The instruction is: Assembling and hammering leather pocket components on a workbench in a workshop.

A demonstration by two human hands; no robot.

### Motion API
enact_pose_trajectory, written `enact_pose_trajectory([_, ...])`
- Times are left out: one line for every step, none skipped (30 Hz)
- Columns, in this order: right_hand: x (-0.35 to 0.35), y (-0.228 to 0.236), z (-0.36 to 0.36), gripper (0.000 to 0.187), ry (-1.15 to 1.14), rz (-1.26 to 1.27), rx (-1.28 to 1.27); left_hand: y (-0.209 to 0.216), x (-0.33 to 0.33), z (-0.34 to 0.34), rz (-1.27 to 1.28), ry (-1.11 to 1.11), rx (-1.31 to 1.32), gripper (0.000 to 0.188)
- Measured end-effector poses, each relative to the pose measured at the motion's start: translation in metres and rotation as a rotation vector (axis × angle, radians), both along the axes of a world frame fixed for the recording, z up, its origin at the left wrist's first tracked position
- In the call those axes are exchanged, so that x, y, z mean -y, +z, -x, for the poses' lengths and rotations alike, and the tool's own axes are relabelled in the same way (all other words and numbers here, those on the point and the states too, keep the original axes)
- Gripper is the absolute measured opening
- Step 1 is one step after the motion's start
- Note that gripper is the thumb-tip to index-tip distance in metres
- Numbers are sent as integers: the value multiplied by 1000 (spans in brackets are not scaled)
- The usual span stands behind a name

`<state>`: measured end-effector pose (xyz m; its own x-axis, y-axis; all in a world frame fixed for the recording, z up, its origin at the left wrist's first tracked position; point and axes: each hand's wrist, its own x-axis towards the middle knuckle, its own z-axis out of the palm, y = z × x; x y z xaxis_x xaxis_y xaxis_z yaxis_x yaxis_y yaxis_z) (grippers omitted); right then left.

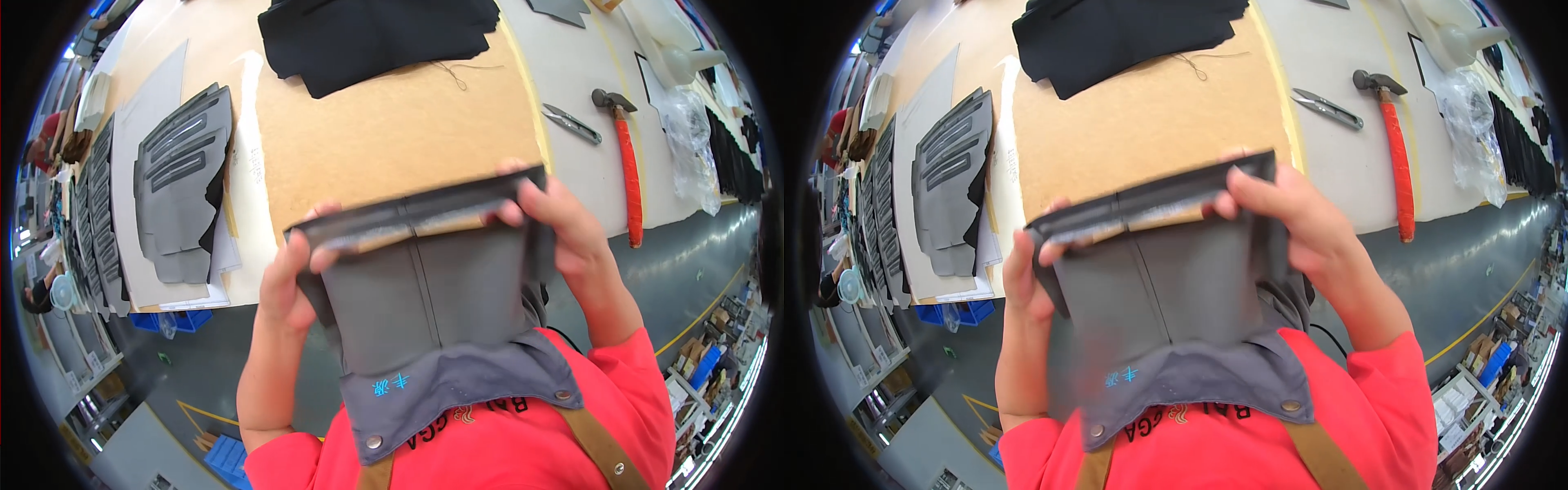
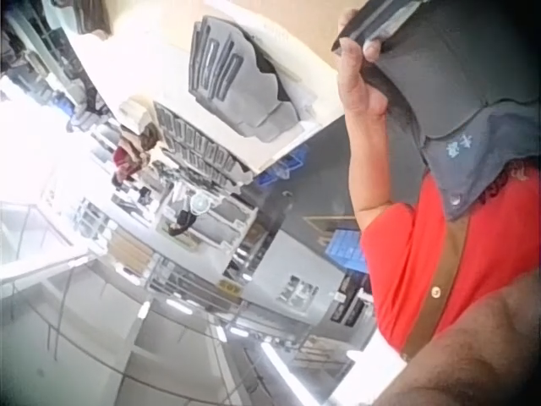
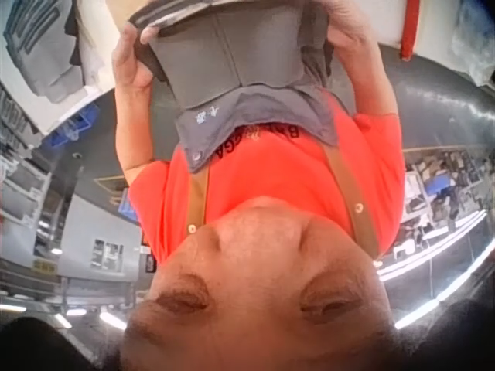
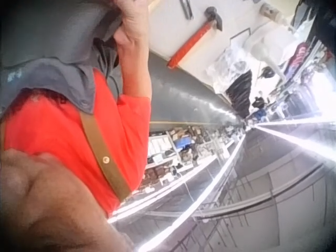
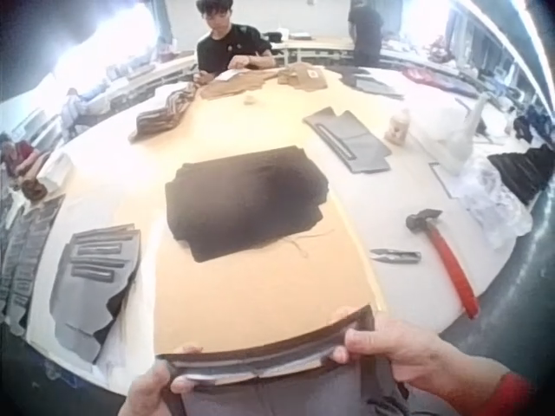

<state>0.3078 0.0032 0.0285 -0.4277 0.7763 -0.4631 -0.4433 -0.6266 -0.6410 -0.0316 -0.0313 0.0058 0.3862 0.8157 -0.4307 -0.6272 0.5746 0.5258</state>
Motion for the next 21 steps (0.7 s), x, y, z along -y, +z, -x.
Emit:
enact_pose_trajectory([-12, -12, 2, 36, 6, 0, 105, 8, -8, -7, 94, 67, -120, 73])
enact_pose_trajectory([-23, -20, -2, 34, 8, 9, 132, -2, -20, 5, 97, -4, 31, 58])
enact_pose_trajectory([-31, -18, -1, 32, -6, 55, 226, -1, -24, 0, 95, -12, 39, 58])
enact_pose_trajectory([-35, -24, -1, 32, -7, -61, 363, 2, -29, -7, 100, 23, -305, 52])
enact_pose_trajectory([-37, -30, -2, 32, -7, -177, 502, 4, -33, -12, 101, 58, -648, 47])
enact_pose_trajectory([-37, -32, -5, 32, -10, -176, 511, 4, -32, -10, -102, 40, -707, 39])
enact_pose_trajectory([-36, -34, -9, 31, -103, -484, 891, 5, -31, -9, -102, 37, -698, 39])
enact_pose_trajectory([-35, -34, -13, 31, -195, -798, 1267, 6, -28, -10, -372, 84, -1226, 38])
enact_pose_trajectory([-33, -33, -14, 31, -192, -795, 1275, 8, -23, -8, -656, 133, -1750, 37])
enact_pose_trajectory([-30, -32, -16, 29, -187, -695, 1154, 10, -18, -4, -572, 90, -1611, 33])
enact_pose_trajectory([-27, -32, -17, 27, -182, -595, 1032, 6, -14, -8, -569, 87, -1603, 33])
enact_pose_trajectory([-25, -30, -14, 27, -183, -594, 1041, 2, -10, -15, -459, 99, -1368, 29])
enact_pose_trajectory([-24, -28, -7, 23, -131, -558, 1044, -3, -9, -21, -349, 108, -1133, 26])
enact_pose_trajectory([-23, -28, 0, 21, -79, -522, 1046, -7, -9, -26, -337, 97, -1166, 22])
enact_pose_trajectory([-21, -29, 6, 18, -27, -481, 1046, -9, -10, -28, -333, 94, -1161, 22])
enact_pose_trajectory([-21, -31, 8, 17, 4, -531, 1112, -11, -11, -29, -318, 92, -1189, 21])
enact_pose_trajectory([-22, -31, 10, 17, 8, -528, 1114, -13, -11, -29, -302, 91, -1217, 21])
enact_pose_trajectory([-23, -30, 13, 17, 36, -545, 1153, -11, -11, -28, -279, 107, -1205, 20])
enact_pose_trajectory([-25, -30, 16, 16, 66, -564, 1190, -13, -10, -28, -268, 111, -1214, 20])
enact_pose_trajectory([-25, -32, 15, 16, 76, -564, 1177, -15, -10, -29, -281, 95, -1214, 20])
enact_pose_trajectory([-25, -33, 13, 16, 47, -601, 1222, -14, -11, -27, -296, 80, -1225, 20])
